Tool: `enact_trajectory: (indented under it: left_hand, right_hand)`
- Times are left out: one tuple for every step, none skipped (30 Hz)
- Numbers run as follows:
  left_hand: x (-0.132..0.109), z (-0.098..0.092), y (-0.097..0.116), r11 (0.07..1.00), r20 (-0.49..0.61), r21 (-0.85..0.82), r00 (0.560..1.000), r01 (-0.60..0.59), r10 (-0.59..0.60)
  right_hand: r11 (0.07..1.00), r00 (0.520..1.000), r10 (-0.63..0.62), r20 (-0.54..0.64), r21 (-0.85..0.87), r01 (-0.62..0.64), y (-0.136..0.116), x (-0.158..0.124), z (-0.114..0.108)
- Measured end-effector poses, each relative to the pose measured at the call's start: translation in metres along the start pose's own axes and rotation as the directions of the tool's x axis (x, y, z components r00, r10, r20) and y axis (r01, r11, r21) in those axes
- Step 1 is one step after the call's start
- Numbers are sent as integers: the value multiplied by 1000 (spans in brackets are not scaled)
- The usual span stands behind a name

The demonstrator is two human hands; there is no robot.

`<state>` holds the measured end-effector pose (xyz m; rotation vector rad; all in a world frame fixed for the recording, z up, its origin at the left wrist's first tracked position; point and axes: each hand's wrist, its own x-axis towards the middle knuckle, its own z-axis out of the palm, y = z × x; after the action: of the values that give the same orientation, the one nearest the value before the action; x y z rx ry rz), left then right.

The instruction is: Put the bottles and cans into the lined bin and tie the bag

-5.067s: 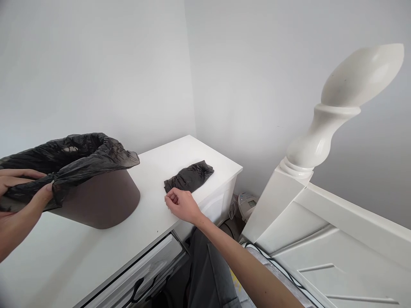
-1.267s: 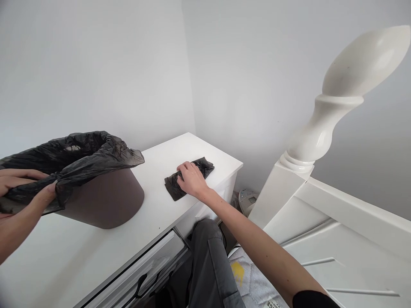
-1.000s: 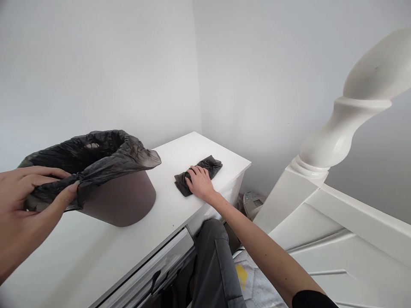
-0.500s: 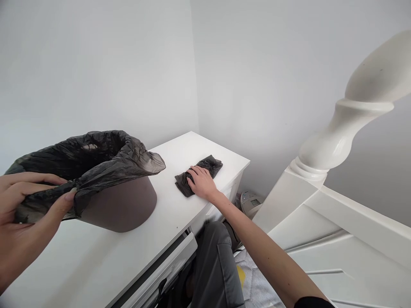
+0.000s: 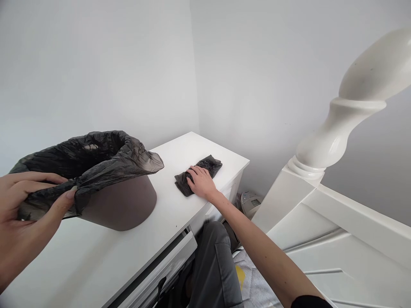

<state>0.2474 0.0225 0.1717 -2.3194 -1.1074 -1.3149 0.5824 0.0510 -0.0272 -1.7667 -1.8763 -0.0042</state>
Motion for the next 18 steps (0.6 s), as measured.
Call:
enact_trajectory:
  left_hand:
    - [0,0,0,1000,2,2,1000,-1,1]
    - [0,0,-1,1000,2,5,1000,-3,3]
    - [0,0,-2,1000,2,7,1000,-7,7]
    - [-1,0,-3,1000,0,9,1000,-10,10]
    - [-1,0,-4,1000,-1,10,1000,-12,12]
    - [-1,0,-5,1000,-4,11,1000,-12,12]
    - [-1,0,-6,1000,-6,11,1000,-10,10]
    - [-2,1,-7,1000,-7,11,1000,-7,7]
    - [-2,1,-8,1000,-7,12,1000,-5,5]
    - [-2,2,-9,1000,-10,12,1000,-5,6]
    - [-2,2,-10,1000,-10,11,1000,-8,8]
    - [-2,3,-11,1000,-12,10,1000,-10,10]
    - [-2,3,-12,1000,-11,8,1000,-10,11]
    - [-2,3,-13,1000,-11,7,1000,-7,8]
    - [-2,3,-13,1000,-11,8,1000,-4,4]
    - [-2,3,-13,1000,-9,10,1000,-1,1]
    - [-2,3,-13,1000,-7,13,1000,0,0]
    - [-2,3,-13,1000,-6,14,1000,-2,2]
  right_hand:
    - [1000,1000,1,1,0,-1,0,0,0]
    - [1000,1000,2,4,1,-2,0,0,0]
    - [1000,1000,1,6,4,-1,-1,0,-1]
    - [1000,1000,0,7,7,0,-1,0,-1]
    - [1000,1000,0,8,10,0,-1,0,-1]
    - [1000,1000,1,8,11,-1,-1,0,-1]
    - [1000,1000,1,8,11,-2,-1,0,-1]
    - [1000,1000,2,9,11,-2,-1,0,-1]
    - [1000,1000,2,10,10,-2,-1,0,-1]
    - [1000,1000,1,10,10,-2,0,0,-1]
    - [1000,1000,0,10,9,0,0,0,-1]
    - [1000,1000,-1,9,9,1,0,0,-1]
    - [1000,1000,-2,8,10,2,0,0,0]
    - [1000,1000,-3,7,9,3,0,0,0]
    - [1000,1000,-2,6,9,2,0,0,0]
    - [1000,1000,-1,6,8,0,0,0,0]
    - [1000,1000,0,6,8,0,1,1,0]
    - [1000,1000,0,8,8,0,1,1,0]
